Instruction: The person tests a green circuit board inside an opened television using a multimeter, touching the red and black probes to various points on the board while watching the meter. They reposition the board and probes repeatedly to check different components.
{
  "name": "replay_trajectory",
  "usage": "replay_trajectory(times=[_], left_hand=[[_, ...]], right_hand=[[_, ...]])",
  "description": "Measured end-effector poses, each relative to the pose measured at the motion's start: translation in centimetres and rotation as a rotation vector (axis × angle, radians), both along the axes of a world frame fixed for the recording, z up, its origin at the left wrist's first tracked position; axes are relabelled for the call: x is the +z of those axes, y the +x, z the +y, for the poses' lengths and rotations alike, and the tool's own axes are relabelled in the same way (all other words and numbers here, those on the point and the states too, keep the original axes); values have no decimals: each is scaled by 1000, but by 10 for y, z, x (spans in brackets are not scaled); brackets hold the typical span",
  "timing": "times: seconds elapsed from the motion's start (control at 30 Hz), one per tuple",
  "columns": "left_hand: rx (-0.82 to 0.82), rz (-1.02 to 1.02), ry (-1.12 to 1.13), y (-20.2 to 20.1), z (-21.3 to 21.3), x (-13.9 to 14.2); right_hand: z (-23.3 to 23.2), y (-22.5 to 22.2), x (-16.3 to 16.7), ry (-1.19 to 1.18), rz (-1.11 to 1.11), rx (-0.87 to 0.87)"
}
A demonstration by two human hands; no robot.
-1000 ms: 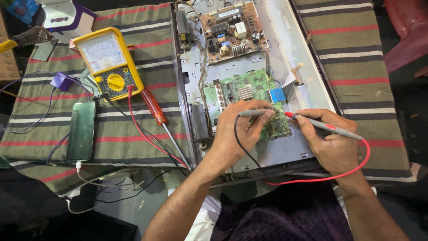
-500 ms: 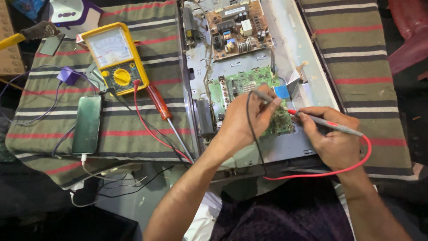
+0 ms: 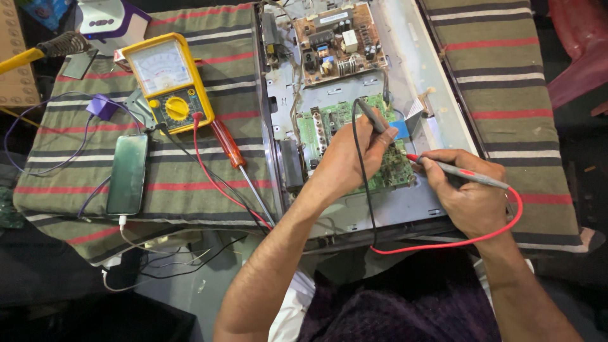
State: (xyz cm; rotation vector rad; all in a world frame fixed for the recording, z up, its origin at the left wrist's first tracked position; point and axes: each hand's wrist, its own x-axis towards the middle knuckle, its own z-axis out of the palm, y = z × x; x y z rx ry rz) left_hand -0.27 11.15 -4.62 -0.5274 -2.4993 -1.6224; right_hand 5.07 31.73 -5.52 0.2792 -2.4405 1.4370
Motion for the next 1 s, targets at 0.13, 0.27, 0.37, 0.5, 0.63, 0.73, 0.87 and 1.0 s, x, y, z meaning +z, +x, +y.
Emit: replay_trajectory(times=[0.13, 0.27, 0.37, 0.5, 0.63, 0.73, 0.87, 1.0], left_hand=[[20, 29, -22, -1, 0, 1], [14, 5, -18, 1, 0, 2], [13, 25, -32, -1, 0, -1], [13, 65, -55, -5, -2, -12], [30, 71, -52, -10, -1, -26], [21, 31, -171, -16, 4, -33], [7, 67, -91, -18, 3, -36], [5, 158, -29, -19, 2, -37]], right_hand=[[-1, 0, 1, -11, -9, -6], [-2, 1, 4, 9, 6, 1], [-3, 2, 4, 10, 17, 4], [-1, 1, 0, 14, -7, 4], [8, 0, -15, 129, 66, -14], [17, -1, -33, 131, 43, 17], [22, -19, -71, -31, -63, 73], [38, -33, -103, -12, -135, 59]])
